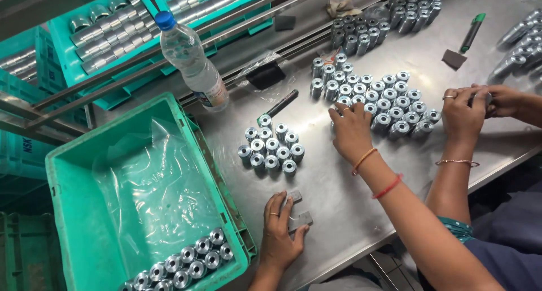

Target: The recorder and another worker are sorting and arranging small cylindrical metal parts on a metal workbench.

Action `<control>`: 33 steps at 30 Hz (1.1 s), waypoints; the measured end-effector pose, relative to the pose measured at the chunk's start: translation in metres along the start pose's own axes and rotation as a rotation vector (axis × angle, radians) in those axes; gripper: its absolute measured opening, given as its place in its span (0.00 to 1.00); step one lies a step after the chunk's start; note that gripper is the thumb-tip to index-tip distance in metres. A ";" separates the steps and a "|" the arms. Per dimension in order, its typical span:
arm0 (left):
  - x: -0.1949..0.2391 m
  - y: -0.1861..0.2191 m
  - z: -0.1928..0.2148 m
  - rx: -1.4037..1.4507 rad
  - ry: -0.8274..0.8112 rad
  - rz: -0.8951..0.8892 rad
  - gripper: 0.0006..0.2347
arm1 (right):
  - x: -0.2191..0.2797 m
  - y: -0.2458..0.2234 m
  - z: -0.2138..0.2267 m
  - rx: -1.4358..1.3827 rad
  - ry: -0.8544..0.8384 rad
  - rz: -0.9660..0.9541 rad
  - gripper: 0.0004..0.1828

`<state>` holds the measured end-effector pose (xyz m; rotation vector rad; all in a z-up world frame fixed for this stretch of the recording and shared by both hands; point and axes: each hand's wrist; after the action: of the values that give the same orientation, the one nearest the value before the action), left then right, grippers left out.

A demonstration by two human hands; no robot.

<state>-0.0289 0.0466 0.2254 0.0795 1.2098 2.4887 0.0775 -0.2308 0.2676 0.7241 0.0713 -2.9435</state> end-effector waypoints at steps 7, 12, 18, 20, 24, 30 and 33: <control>-0.002 -0.001 -0.001 0.009 -0.010 0.010 0.31 | 0.000 0.022 -0.023 0.086 -0.321 -0.076 0.09; -0.003 -0.001 -0.002 0.014 -0.010 -0.004 0.31 | 0.022 -0.005 -0.001 -0.123 -0.529 -0.237 0.23; -0.006 -0.004 -0.004 -0.003 -0.012 -0.003 0.31 | 0.071 -0.085 0.025 -0.498 -0.500 -0.188 0.22; -0.001 -0.008 -0.008 0.000 -0.018 0.012 0.31 | 0.080 -0.111 0.039 -0.574 -0.483 -0.189 0.22; -0.002 -0.012 -0.009 -0.021 0.042 -0.022 0.28 | 0.081 -0.118 0.041 -0.667 -0.375 -0.163 0.19; 0.000 -0.005 -0.005 -0.007 0.029 0.013 0.30 | 0.073 -0.063 0.016 -0.505 -0.253 -0.273 0.21; 0.002 -0.005 -0.001 -0.001 0.023 0.015 0.31 | 0.051 -0.065 0.008 -0.503 -0.213 -0.298 0.27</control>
<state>-0.0296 0.0495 0.2201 0.0598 1.2212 2.5098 0.0213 -0.1716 0.2519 0.3473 0.9335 -3.0399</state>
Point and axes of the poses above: each hand's wrist, its own x-axis away from the middle knuckle, its own z-axis out of the back of the hand, y = z × x, and after that the axes turned 13 degrees about z, right-handed
